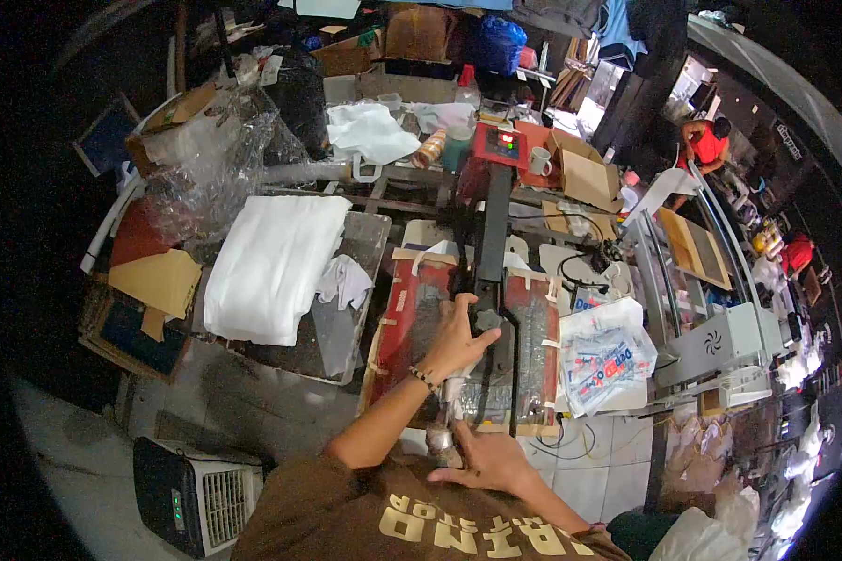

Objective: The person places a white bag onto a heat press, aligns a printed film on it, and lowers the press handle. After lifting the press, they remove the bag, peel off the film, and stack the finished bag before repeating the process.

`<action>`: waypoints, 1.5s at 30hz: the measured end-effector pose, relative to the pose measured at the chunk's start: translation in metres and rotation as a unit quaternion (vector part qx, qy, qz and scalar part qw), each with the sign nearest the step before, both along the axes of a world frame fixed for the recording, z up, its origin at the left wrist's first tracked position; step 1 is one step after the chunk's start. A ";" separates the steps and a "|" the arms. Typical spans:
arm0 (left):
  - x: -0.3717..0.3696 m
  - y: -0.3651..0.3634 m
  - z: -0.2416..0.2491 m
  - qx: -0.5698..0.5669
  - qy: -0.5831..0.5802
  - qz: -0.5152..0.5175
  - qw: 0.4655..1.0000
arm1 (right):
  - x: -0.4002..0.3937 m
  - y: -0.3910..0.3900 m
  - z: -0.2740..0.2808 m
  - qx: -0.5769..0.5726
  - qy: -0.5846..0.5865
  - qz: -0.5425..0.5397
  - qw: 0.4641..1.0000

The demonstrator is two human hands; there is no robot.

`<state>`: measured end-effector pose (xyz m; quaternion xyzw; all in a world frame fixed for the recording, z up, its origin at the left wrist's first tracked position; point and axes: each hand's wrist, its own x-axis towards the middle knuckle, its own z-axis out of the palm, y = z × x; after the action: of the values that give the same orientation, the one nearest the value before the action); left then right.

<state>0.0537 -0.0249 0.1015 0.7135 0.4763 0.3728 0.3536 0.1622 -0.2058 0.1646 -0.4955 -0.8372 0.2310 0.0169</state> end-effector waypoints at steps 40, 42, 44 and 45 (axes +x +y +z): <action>-0.210 -0.018 -0.235 0.125 0.404 0.294 0.857 | 0.012 0.029 -0.019 0.092 0.170 -0.049 0.980; -0.216 -0.028 -0.275 0.149 0.414 0.279 0.853 | 0.013 0.029 -0.020 0.088 0.143 -0.034 0.985; -0.215 -0.039 -0.281 0.175 0.426 0.260 0.849 | 0.013 0.029 -0.024 0.104 0.149 -0.022 0.983; -0.212 -0.050 -0.270 0.139 0.406 0.253 0.867 | 0.012 0.028 -0.024 0.102 0.149 -0.022 0.983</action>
<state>-0.1579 -0.0747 -0.1688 0.6989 0.6851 0.1890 -0.0803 0.1744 -0.1776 0.1407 -0.4695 -0.8334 0.2149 0.1970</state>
